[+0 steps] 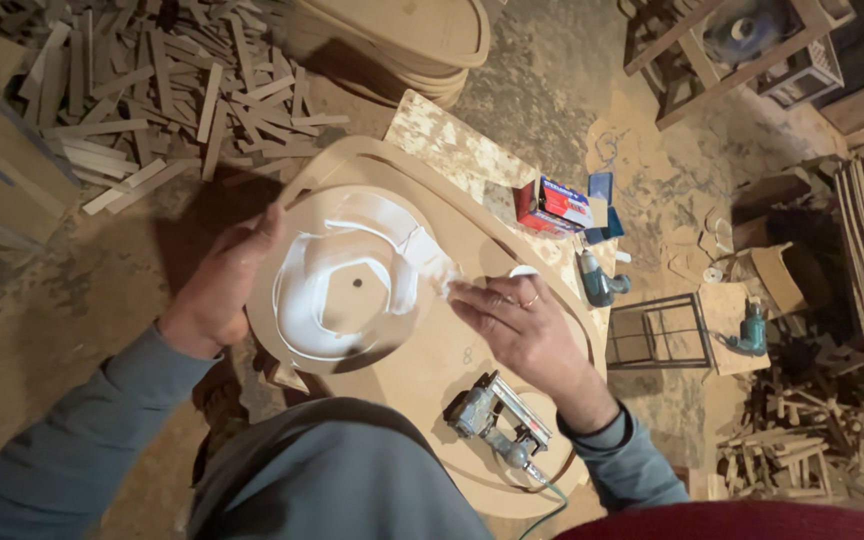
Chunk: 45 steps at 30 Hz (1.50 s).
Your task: The person applies white glue onto round wooden discs and spreads it with a small spreader, then positions each disc onto an oval wooden panel and fastens it using a pneumatic nailer, repeating the glue-and-nail cycle for additional discs.
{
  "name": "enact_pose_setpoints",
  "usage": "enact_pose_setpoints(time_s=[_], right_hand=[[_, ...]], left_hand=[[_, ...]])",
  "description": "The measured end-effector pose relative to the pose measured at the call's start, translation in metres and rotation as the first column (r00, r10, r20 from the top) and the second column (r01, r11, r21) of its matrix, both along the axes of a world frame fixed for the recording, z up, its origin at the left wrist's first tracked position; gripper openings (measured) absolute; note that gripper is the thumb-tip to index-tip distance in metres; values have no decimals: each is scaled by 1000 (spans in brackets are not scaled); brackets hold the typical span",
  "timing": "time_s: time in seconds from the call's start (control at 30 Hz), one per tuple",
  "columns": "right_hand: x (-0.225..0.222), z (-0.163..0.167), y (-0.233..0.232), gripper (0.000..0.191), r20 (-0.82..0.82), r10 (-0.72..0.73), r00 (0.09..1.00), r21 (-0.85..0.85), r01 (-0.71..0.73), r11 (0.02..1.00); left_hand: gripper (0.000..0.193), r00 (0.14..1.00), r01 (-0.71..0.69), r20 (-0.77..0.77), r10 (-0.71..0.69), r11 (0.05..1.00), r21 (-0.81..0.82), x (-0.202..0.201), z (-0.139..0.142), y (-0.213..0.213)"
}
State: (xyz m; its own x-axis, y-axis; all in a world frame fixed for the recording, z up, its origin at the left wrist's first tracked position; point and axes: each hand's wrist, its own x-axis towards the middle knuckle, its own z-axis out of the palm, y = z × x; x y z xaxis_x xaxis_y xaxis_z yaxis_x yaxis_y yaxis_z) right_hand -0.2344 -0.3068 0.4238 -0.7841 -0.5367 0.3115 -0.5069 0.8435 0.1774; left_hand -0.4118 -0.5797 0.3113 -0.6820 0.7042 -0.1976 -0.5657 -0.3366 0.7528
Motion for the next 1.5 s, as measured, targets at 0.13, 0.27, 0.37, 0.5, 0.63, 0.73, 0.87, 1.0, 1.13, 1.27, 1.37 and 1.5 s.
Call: enact_pose_setpoints(time_s=[0.13,0.27,0.37,0.5,0.63,0.73,0.87,1.0,1.13,1.27,1.37,1.5], right_hand=[[19,-24,-7,41,-25,-26,999,-108,23,994],[32,-50,-27,34,-42,-132,990,-254,117,960],[37,-68,-46,35,-52,-185,981,-342,156,927],[39,-81,-77,39,-78,-181,980,-410,134,902],[43,-63,-86,44,90,-172,981,-585,192,788],[32,-34,-64,38,67,-286,956,-651,260,714],[-6,-5,-42,29,39,-484,874,-665,385,640],[-32,-2,-66,34,-1,-353,936,-620,277,734],[-21,-12,-99,28,13,-75,997,-421,73,904],[3,-19,-95,43,82,69,994,-222,-49,974],[15,-14,-68,48,152,112,982,-179,-84,980],[19,0,-54,51,112,-37,993,-206,60,977]], left_hand=[[61,997,-71,7,71,995,68,-2,1,5],[60,985,-171,40,167,976,137,-4,-1,15],[60,970,-241,36,239,949,203,-3,-3,27],[60,960,-268,28,278,889,372,2,-10,39],[56,910,-382,-40,414,870,311,7,-21,47],[54,901,-407,-33,432,869,281,14,-26,55],[56,881,-395,-220,418,908,143,31,-26,63],[55,675,-428,-651,347,903,38,41,-25,63],[61,503,-478,-785,362,873,97,22,-23,52],[62,971,-240,39,237,951,196,-3,-15,36],[61,975,-179,176,135,949,259,-13,-9,21],[60,977,-201,124,173,942,268,-12,-8,18]])
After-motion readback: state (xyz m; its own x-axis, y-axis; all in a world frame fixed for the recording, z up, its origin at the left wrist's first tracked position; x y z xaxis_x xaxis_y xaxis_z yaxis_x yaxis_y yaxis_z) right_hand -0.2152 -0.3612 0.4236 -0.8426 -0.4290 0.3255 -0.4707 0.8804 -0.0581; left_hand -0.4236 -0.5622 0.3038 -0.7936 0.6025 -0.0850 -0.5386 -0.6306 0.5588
